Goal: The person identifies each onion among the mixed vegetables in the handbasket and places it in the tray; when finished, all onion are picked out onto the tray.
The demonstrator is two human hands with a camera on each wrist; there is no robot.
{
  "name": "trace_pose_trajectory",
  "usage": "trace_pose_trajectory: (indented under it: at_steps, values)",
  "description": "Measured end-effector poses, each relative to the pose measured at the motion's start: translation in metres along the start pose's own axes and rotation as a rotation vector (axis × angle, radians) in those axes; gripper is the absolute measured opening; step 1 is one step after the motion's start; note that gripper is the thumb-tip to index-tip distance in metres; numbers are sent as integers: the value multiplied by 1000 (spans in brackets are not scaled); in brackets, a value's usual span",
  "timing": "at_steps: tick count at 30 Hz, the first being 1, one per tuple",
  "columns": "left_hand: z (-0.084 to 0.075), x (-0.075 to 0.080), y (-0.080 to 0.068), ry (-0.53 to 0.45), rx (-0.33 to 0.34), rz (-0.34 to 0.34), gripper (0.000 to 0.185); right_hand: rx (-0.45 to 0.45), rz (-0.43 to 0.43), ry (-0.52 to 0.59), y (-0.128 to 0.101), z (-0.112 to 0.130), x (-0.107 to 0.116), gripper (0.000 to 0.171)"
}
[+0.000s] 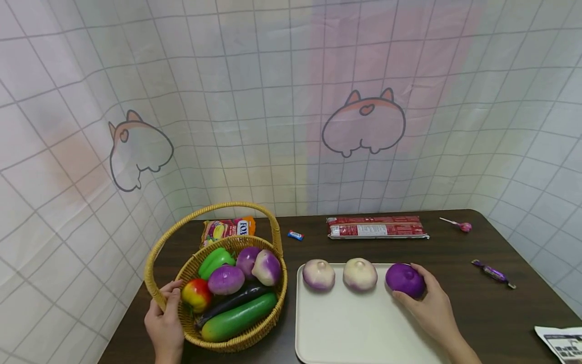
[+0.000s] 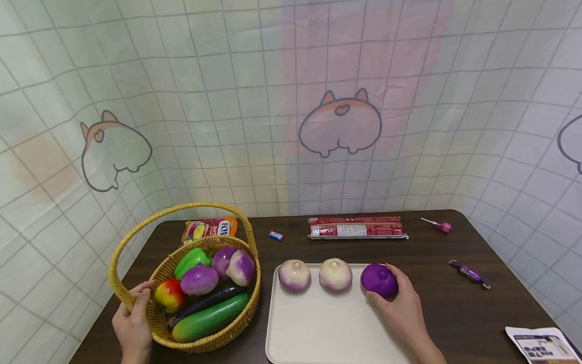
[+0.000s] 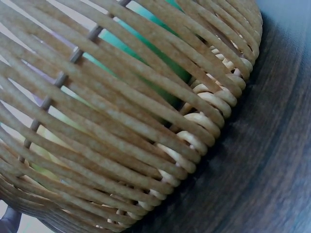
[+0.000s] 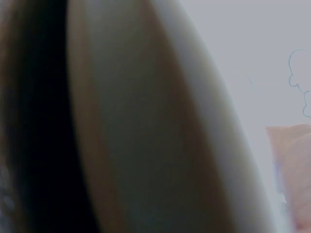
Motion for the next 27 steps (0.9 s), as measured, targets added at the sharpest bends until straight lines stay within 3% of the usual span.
trace_pose_trajectory:
  at_steps: [9,18,27]
  values:
    - [-1,0,-1,-4,-3,0,30,-35,-9,-44,0,0,0,85]
    - [-1,0,-1,-13,-13,1,30,37,-49,-17,0,1,1,81]
    - [-1,0,0,-12,-7,2,32,11,-23,1,1,-2,1,84]
Point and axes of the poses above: each hand's wrist, its own y-axis towards the middle knuckle, its own x-axis out of the back of the hand, z = x × y, the point moved 6 cm from there along y, towards the middle knuckle
